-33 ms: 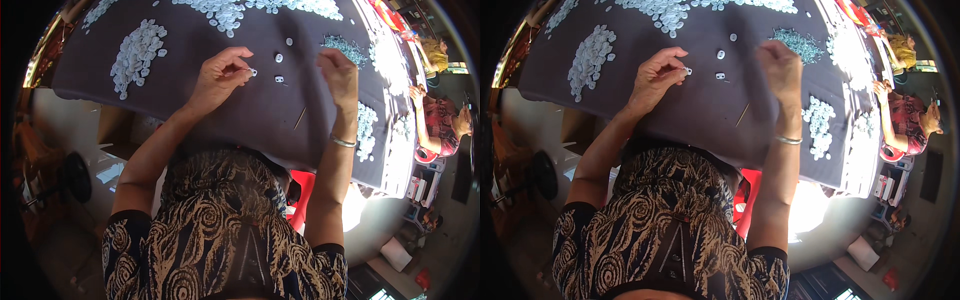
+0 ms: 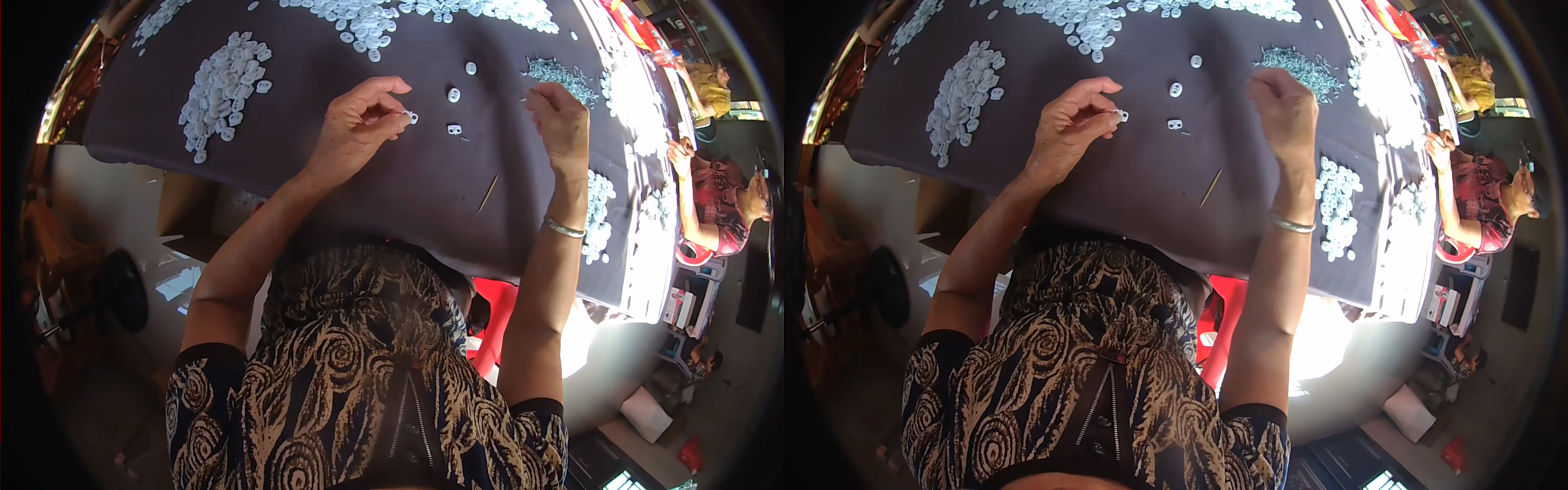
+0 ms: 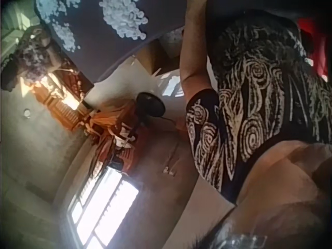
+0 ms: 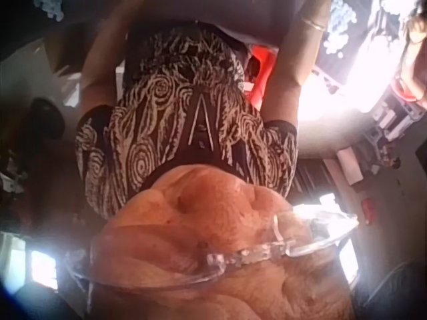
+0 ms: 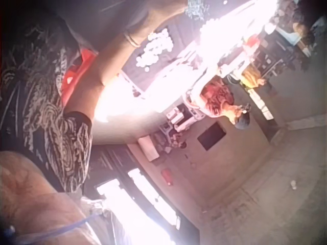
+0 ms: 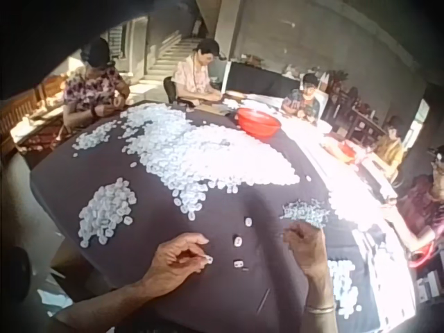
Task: Manually assembling small plastic connectors by inserting pins and beads using a needle tool.
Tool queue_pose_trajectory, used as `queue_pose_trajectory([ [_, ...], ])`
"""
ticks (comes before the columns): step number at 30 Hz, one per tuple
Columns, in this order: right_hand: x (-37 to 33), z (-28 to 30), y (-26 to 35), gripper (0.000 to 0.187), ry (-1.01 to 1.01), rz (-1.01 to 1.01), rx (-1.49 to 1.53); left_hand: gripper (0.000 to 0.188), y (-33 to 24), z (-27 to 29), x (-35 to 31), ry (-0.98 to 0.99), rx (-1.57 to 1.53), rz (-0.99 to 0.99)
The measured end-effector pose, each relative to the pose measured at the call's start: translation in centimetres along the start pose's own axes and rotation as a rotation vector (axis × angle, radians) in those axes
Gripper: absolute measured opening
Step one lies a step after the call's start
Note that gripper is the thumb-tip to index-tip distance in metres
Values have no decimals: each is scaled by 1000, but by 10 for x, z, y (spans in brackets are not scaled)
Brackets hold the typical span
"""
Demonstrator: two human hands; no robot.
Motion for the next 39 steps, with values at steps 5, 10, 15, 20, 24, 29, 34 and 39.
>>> queue_pose_trajectory([
  [5,10,17,-50,13,19,-341,-115,30,3,-3,-2,-30,-1,40],
  [10,24,10,-46,17,64,-363,-192,30,5,-3,-3,-39,14,54],
  [15,41,2,-44,19,87,-352,-465,29,7,-3,-5,-36,24,56],
  [20,47,4,-46,19,179,-355,-388,32,9,-3,-5,-33,-2,24],
  [24,31,-4,-31,16,166,-336,-63,28,12,-5,-3,-57,-26,1],
  [29,5,-39,6,4,241,-80,370,32,12,-4,-3,-61,-36,-15],
  [34,-9,-83,46,4,380,-91,516,30,13,-2,-5,-80,-39,-19],
  [39,-11,-96,39,9,454,-42,524,30,14,-2,-4,-80,-52,-20],
])
Point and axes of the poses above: each hand's wrist, its own x-axis towards the middle knuckle, its own z-axis out of the back of the hand, y = z × x, the point moved 2 cm from there along x, towards the middle knuckle, and after that the axes turned 7 degrees about y, right-handed, at the moved point
